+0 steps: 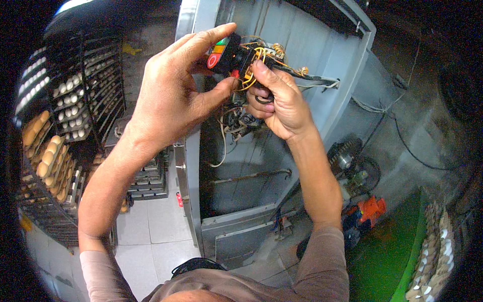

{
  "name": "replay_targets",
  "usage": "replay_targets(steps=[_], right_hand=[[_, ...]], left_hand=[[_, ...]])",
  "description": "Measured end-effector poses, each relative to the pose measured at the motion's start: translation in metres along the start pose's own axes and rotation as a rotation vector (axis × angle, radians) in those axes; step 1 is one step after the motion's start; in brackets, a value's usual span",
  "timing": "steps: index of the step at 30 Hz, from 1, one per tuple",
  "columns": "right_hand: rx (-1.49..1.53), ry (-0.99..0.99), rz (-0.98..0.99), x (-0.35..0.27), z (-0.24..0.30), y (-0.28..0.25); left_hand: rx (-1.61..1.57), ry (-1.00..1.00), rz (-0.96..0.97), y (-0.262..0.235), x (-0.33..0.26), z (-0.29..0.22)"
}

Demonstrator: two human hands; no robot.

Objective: The person opens a metal panel on a large industrial machine and removes a dual-button switch. They manipulate the switch and its attached wires, then reinsert the switch into the panel and close the door.

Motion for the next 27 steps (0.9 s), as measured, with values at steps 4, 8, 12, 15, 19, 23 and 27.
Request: replay_targets(steps=[4, 8, 12, 15, 19, 23, 27], right_hand=[[0.027, -0.014, 0.025, -0.002, 0.001, 0.005], [0.005, -0.016, 0.024, -0.001, 0.001, 0.011], [-0.047, -0.044, -0.006, -0.002, 0.003, 0.008], [-0.052, -0.045, -0.024, 0.000, 0.003, 0.011], [-0.056, -0.065, -0.101, 0.000, 0.003, 0.011], [-0.086, -0.077, -0.095, 0.000, 0.005, 0.011], [-0.204, -0.146, -0.122, -0.005, 0.012, 0.008]], left_hand=[[-0.153, -0.047, -0.106, 0.004, -0.004, 0.006], [-0.330, -0.165, -0.117, 0.011, -0.012, 0.018], [-0.299, -0.115, -0.103, 0.010, -0.011, 0.015], [-0.232, -0.004, -0.148, 0.006, -0.012, 0.009], [-0.225, 0.013, -0.180, 0.002, -0.011, 0.003], [-0.239, -0.119, -0.115, 0.000, -0.009, 0.016], [-0.301, -0.231, 0.038, -0.002, -0.001, 0.024]])
Point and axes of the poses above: each hand's wrist, its own x-axis towards the middle knuckle, its own y-axis out of the palm, z = x × y, the point moved 10 cm from there along x, towards the middle knuckle, and after that the axes turned 8 degrees about y, right-handed, at the moved point
